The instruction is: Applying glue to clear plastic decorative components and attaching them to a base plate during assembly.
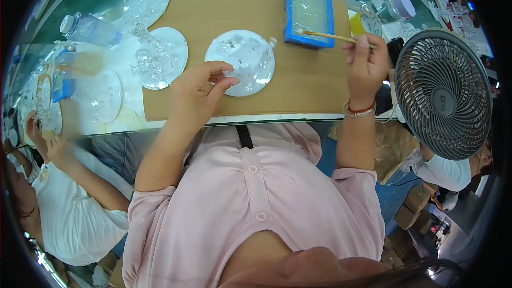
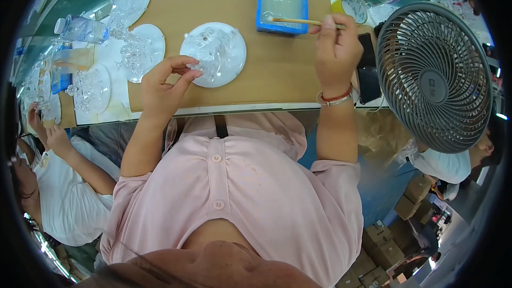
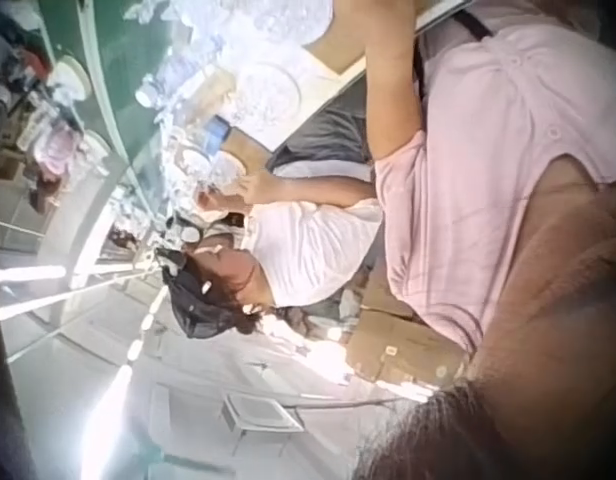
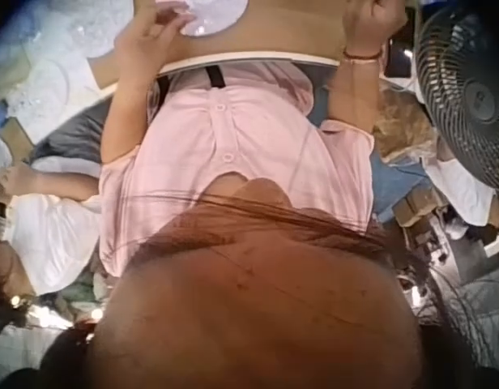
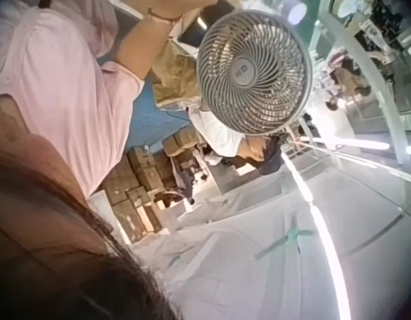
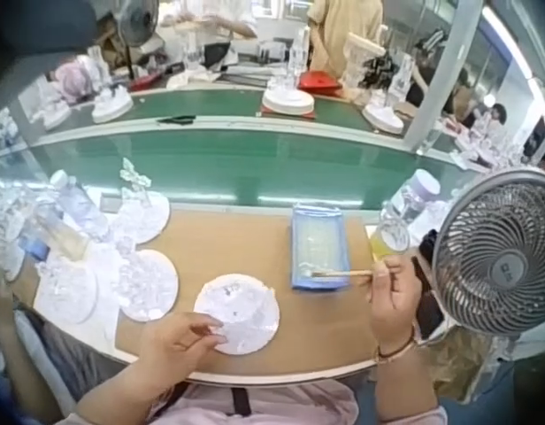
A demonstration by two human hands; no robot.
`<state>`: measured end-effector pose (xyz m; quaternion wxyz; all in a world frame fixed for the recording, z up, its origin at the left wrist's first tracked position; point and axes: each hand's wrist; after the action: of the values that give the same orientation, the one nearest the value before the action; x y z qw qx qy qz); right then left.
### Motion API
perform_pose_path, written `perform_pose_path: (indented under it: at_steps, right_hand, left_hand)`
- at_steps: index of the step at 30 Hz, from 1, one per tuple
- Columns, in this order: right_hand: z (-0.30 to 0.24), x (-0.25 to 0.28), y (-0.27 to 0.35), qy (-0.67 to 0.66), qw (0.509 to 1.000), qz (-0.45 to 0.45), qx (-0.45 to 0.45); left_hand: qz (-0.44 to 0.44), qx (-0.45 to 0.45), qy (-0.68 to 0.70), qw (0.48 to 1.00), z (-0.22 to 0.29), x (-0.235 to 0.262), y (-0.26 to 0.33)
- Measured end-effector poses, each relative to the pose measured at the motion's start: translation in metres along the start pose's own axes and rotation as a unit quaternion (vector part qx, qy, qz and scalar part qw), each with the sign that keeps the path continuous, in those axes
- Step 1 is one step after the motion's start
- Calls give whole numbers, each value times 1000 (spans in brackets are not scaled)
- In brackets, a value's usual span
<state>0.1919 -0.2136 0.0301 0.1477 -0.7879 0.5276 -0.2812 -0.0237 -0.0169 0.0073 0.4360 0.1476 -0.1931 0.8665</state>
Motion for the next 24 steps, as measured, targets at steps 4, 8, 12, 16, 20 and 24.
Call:
perform_pose_path:
  at_steps: [4,8,12,16,20,24]
  right_hand:
    - [3,-7,-2,78,996,-38,5]
    - [-13,2,7,-16,999,7,29]
    - [-29,-5,31,-75,996,-28,30]
    - [-15,-23,39,50,987,-119,90]
    - [-3,-40,26,77,982,-138,108]
    - [3,-48,16,73,977,-129,155]
  left_hand:
    - [40,-14,2,999,0,-10,-5]
    - [21,-10,-6,1000,1,-8,-6]
    - [6,-13,-6,1000,4,-6,-8]
    - [-24,4,-4,1000,5,-4,-8]
    - [-13,-4,-30,999,5,-5,-9]
    - [4,-7,-40,999,7,-7,-9]
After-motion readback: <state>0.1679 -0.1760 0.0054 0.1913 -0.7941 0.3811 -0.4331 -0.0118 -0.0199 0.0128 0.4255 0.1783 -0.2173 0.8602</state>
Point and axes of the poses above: each hand's wrist, its own y-axis away from the middle knuckle, its own x-axis out of the back of the hand, z = x × y, and after that the axes turned 2 degrees about x, right-handed
